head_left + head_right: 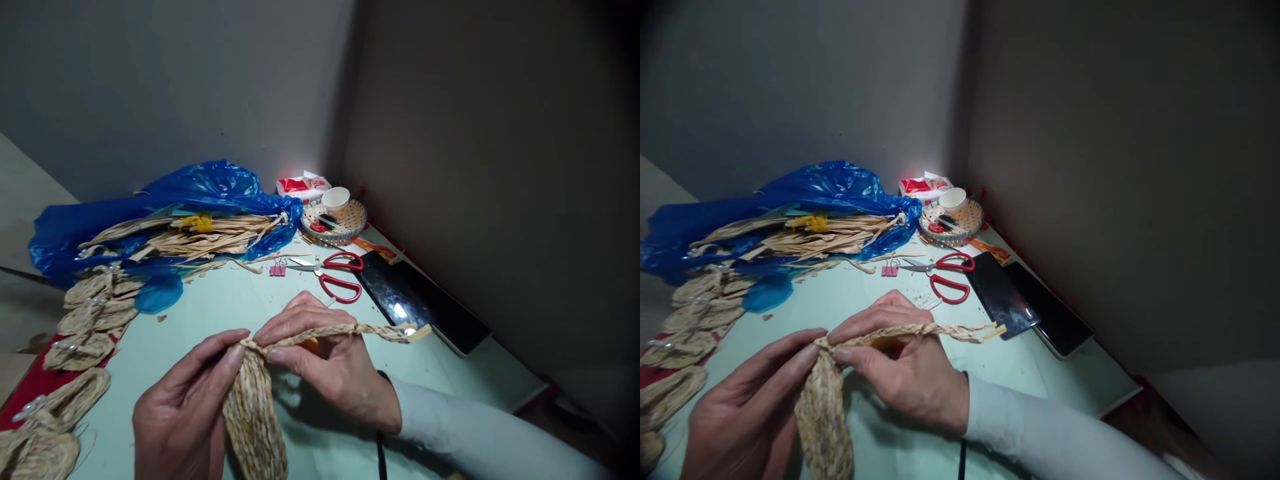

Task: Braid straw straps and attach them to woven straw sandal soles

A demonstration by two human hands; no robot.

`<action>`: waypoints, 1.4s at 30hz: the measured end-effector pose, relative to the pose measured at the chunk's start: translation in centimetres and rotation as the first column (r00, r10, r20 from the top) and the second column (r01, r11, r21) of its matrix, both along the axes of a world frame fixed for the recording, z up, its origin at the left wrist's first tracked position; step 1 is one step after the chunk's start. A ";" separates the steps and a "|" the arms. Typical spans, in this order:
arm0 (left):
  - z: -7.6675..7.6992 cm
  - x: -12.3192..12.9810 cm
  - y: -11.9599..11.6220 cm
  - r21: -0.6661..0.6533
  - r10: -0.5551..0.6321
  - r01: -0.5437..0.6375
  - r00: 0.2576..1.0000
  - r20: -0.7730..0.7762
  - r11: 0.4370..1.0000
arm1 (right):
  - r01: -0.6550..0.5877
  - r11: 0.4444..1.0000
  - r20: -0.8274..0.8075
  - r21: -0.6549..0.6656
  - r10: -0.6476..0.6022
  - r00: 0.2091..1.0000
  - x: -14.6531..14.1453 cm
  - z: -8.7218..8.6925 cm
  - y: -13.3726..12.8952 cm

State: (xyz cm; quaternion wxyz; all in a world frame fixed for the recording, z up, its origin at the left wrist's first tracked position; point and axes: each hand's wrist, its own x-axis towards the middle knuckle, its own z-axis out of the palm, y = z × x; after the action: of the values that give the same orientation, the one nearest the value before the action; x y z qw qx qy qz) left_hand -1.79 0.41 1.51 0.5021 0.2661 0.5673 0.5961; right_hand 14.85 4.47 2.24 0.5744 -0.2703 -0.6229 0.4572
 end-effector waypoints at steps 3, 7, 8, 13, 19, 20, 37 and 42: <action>0.0 0.1 0.2 -0.035 0.033 -0.032 0.999 0.024 0.999 | -0.017 0.999 -0.014 -0.036 0.016 1.000 -0.2 -0.3 -0.1; 0.0 0.3 0.3 -0.039 0.048 -0.047 0.998 0.033 0.998 | -0.033 0.997 -0.036 -0.063 0.030 0.999 -0.2 -0.6 0.0; 0.0 0.3 0.3 -0.026 0.039 -0.038 0.999 0.032 0.999 | -0.041 0.996 -0.038 -0.073 0.038 0.999 -0.2 -0.6 0.1; 0.4 0.5 0.4 0.076 0.084 -0.083 0.996 -0.015 0.994 | -0.093 0.978 0.043 -0.186 0.103 0.994 0.1 -0.2 0.1; 0.8 0.6 1.0 0.213 0.167 -0.152 0.985 -0.051 0.965 | -0.222 0.889 0.103 -0.401 0.284 0.953 0.2 0.2 0.3; 0.9 0.6 1.1 0.222 0.160 -0.144 0.986 -0.055 0.964 | -0.222 0.882 0.143 -0.415 0.305 0.942 0.2 0.2 0.4; 1.2 -1.4 2.4 -0.004 -0.023 0.023 0.959 -0.282 1.000 | -0.106 0.978 0.450 -0.179 0.177 0.875 2.2 1.7 1.8; 1.5 -1.4 3.0 0.022 0.069 -0.066 0.982 -0.174 0.998 | 0.038 0.997 0.712 -0.069 0.023 0.701 5.1 2.6 2.7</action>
State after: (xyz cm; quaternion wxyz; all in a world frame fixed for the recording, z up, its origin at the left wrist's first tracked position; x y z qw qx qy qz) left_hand -3.19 3.42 3.05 0.4278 0.3021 0.6131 0.5915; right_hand 19.95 7.22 4.80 0.2799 -0.4509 -0.7769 0.3389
